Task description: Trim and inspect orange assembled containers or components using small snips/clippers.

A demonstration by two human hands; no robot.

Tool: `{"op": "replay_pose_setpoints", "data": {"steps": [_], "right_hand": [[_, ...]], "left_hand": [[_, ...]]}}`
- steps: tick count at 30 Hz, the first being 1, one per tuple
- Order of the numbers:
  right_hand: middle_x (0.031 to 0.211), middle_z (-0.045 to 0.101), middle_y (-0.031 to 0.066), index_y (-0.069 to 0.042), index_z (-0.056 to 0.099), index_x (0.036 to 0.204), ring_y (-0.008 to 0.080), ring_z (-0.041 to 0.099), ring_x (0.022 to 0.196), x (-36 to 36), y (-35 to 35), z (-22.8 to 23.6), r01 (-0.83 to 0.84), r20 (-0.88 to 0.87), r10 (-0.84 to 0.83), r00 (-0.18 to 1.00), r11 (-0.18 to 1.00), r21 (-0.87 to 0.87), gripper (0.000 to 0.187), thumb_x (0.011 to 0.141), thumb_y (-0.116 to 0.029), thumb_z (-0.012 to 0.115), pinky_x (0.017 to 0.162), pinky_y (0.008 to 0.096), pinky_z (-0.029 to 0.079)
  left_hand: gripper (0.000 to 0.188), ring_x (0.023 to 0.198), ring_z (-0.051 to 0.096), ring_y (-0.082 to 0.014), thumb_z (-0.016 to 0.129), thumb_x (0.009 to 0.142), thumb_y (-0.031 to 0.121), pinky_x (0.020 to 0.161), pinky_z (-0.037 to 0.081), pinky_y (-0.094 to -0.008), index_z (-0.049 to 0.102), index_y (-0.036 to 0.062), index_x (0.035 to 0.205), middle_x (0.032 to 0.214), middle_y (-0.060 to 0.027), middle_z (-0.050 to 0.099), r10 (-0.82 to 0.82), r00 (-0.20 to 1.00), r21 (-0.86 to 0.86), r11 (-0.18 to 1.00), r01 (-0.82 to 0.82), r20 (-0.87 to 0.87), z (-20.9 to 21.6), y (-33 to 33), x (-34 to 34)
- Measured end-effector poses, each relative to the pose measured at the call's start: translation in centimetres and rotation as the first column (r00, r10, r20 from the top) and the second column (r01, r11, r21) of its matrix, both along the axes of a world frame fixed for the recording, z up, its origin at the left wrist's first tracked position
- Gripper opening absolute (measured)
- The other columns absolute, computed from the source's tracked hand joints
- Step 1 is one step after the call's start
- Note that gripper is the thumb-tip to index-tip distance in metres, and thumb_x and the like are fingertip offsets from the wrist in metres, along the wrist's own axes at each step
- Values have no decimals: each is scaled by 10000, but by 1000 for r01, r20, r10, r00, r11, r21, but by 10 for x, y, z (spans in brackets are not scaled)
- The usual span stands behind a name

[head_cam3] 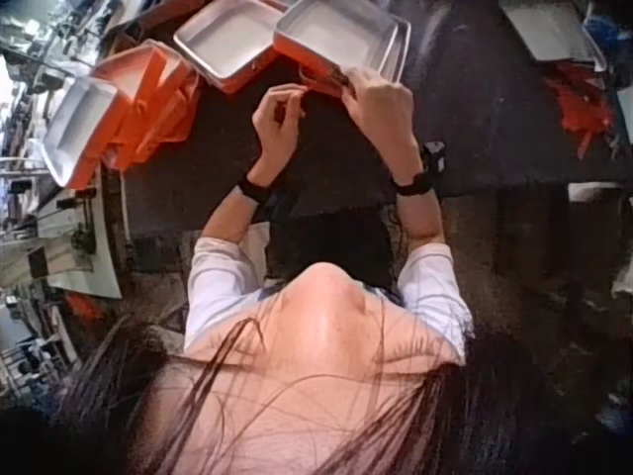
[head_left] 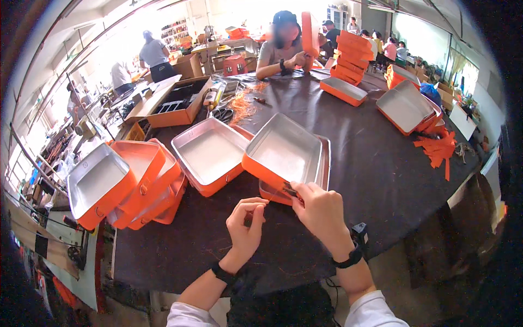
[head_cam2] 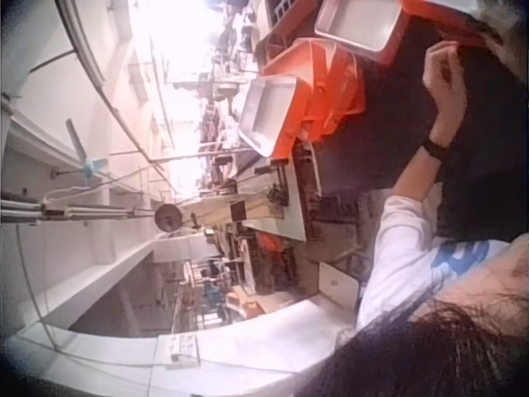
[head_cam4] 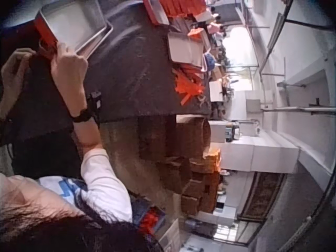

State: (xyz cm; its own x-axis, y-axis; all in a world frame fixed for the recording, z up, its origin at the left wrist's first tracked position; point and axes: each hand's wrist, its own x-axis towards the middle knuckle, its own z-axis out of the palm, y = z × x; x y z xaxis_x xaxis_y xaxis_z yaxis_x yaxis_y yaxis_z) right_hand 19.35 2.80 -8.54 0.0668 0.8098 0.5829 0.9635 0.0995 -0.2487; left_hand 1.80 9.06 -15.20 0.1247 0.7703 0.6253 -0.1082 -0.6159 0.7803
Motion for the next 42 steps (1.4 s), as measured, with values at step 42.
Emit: {"op": "replay_pose_setpoints", "data": {"steps": [42], "right_hand": [[846,751,162,-108,742,1100,354,750,849,29,15,1,49,-311,-111,944,979,-199,487,794,-481,812,766,460,598]], "left_hand": [[310,547,634,-176,643,955,83,492,465,-290,641,-8,658,722,-118,701,-166,926,311,909,277,-339,13,-4,-10]]}}
